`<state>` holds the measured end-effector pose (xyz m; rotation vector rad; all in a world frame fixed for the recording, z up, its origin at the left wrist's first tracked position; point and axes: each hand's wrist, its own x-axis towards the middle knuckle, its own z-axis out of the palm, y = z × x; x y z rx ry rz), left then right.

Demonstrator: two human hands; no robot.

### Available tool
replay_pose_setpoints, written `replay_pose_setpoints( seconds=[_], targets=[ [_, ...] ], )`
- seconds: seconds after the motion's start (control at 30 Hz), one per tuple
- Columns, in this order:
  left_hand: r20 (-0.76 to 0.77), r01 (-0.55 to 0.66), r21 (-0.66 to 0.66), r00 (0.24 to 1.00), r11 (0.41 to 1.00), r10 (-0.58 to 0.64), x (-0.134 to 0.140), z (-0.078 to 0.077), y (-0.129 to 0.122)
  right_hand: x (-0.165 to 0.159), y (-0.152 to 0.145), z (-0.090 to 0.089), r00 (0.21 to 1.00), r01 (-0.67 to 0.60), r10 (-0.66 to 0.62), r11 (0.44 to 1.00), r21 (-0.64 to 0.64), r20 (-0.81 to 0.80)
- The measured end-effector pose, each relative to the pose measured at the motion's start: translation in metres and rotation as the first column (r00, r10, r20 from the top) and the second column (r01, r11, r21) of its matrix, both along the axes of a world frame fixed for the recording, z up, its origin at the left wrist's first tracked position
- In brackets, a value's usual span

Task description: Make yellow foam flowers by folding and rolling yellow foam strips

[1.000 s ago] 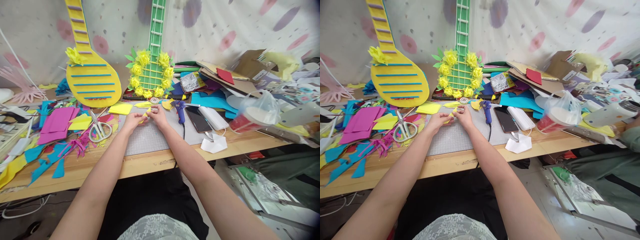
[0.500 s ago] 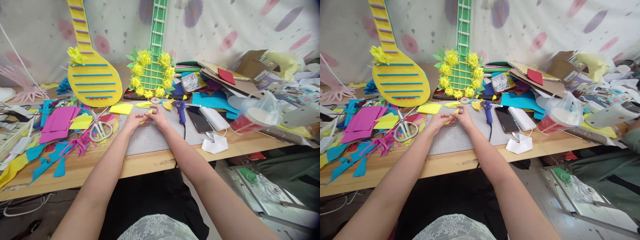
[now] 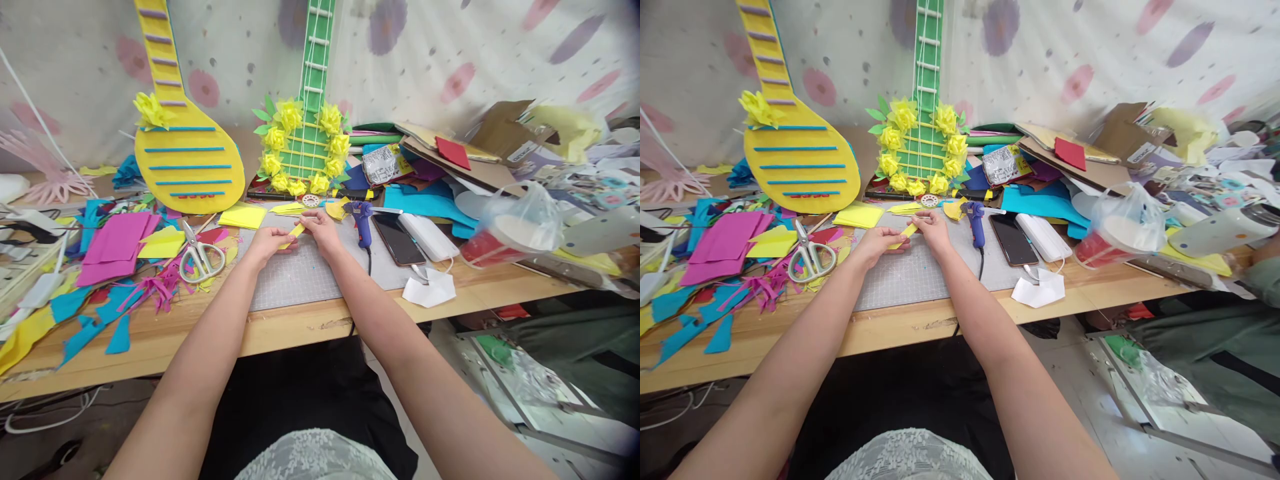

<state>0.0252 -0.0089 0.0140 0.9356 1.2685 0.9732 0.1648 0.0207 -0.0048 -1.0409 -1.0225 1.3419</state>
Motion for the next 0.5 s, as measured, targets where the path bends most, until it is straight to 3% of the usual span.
replay_pose_setpoints(
  seconds=[0.17,0.33,0.5],
  targets=[
    [-0.010,-0.003,0.002,1.000,1.000,0.003,0.0007,0.0005,-0.0009,-0.0004,0.0024,-0.0043,0.998,0.027,-0.028,0.999,0.020,0.052],
    [-0.035,-0.030,-0.004,0.999,1.000,0.030,0.0018,0.0038,-0.0038,0.0022,0.0053,-0.0065,0.978,0.170,-0.180,0.980,0.102,0.107],
    [-0.018,-0.058,0.009,0.998,0.998,0.058,0.0017,0.0035,-0.0037,0.0015,0.0006,-0.0047,0.992,-0.025,0.012,0.994,0.107,0.125]
  ],
)
